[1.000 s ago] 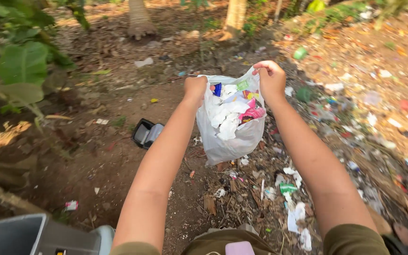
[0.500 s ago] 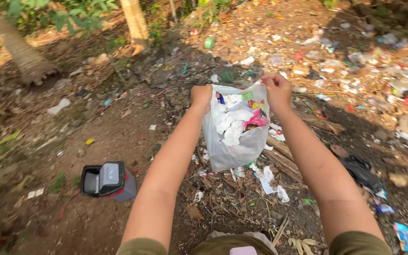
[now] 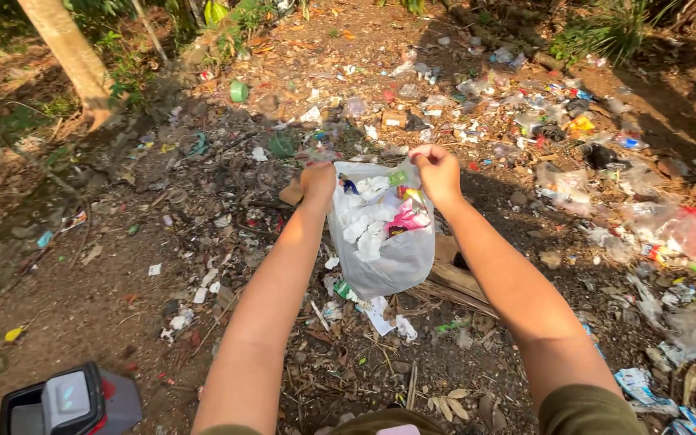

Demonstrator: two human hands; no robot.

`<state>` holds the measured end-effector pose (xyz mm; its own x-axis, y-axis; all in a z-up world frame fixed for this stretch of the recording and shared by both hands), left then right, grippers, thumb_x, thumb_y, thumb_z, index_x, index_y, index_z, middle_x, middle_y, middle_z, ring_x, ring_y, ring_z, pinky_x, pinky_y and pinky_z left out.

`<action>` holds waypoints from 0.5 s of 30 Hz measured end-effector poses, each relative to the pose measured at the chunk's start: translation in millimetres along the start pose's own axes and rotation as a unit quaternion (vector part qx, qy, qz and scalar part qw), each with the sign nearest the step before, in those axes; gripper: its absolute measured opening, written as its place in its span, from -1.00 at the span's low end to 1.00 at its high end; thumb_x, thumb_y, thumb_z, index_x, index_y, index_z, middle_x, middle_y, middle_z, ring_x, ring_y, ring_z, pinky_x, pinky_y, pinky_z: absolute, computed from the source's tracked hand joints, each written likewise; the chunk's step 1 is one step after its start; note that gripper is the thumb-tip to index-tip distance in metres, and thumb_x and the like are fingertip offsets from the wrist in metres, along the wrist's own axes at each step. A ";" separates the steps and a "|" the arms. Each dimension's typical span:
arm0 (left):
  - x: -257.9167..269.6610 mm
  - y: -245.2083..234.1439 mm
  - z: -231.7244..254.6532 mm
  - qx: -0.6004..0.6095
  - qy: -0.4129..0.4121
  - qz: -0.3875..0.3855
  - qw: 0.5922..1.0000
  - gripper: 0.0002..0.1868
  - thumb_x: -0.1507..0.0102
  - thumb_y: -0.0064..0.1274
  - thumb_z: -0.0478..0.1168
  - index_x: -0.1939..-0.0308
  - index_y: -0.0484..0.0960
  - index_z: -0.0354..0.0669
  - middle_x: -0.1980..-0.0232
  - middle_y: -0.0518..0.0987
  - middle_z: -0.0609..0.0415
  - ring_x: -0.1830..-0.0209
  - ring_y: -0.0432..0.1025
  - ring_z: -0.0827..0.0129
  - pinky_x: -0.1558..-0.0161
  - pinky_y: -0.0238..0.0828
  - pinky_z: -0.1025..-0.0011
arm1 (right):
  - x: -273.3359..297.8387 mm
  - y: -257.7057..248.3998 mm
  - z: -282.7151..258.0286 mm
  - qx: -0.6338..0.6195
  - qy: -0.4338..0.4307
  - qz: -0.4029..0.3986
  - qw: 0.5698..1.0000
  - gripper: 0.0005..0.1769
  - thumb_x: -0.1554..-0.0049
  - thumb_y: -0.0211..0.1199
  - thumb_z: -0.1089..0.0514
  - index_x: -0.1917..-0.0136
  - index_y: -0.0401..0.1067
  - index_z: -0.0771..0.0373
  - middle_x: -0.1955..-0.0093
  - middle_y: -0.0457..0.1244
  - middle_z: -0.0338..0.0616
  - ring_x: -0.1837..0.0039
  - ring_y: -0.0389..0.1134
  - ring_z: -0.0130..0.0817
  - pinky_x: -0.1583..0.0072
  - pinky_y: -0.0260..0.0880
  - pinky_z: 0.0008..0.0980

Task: Picking up trash from a container, putting it in a white bag, and then lining a trash bin with a red plastic bag.

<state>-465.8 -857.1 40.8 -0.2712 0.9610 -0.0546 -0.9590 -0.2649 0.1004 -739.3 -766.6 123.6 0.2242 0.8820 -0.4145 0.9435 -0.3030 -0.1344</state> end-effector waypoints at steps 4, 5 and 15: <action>4.2 32.5 -9.4 0.019 -0.036 -0.017 0.999 -0.75 -0.17 0.05 -0.27 0.18 0.76 -0.30 0.33 0.69 0.01 0.50 0.55 0.30 0.40 0.51 0.28 | 1.1 -23.8 -8.9 0.010 0.054 0.011 0.998 -0.84 -0.18 0.17 0.31 0.04 0.57 0.24 0.11 0.40 -0.23 0.14 0.36 -0.57 0.13 0.39 -0.50; 9.5 38.4 -8.8 -0.006 -0.033 -0.035 0.999 -0.74 -0.19 0.06 -0.24 0.15 0.76 -0.27 0.33 0.69 0.01 0.48 0.52 0.31 0.37 0.45 0.32 | 3.6 -28.0 -8.1 -0.013 0.084 0.012 0.996 -0.83 -0.18 0.15 0.32 0.04 0.56 0.24 0.11 0.39 -0.23 0.15 0.36 -0.55 0.14 0.38 -0.46; -31.8 96.1 -20.8 -0.072 0.006 -0.091 0.993 -0.73 -0.20 0.05 -0.20 0.16 0.81 -0.15 0.25 0.75 0.08 0.31 0.56 0.38 0.25 0.44 0.36 | -19.7 -55.8 33.2 -0.035 0.056 0.066 0.996 -0.82 -0.18 0.15 0.38 0.02 0.55 0.28 0.07 0.41 -0.22 0.05 0.40 -0.53 -0.01 0.43 -0.50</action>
Point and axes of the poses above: each hand's wrist, its own x-axis away from the middle knuckle, its own y-axis out of the palm, z = x × y, the point moved 4 cm from there along -x, towards the middle knuckle
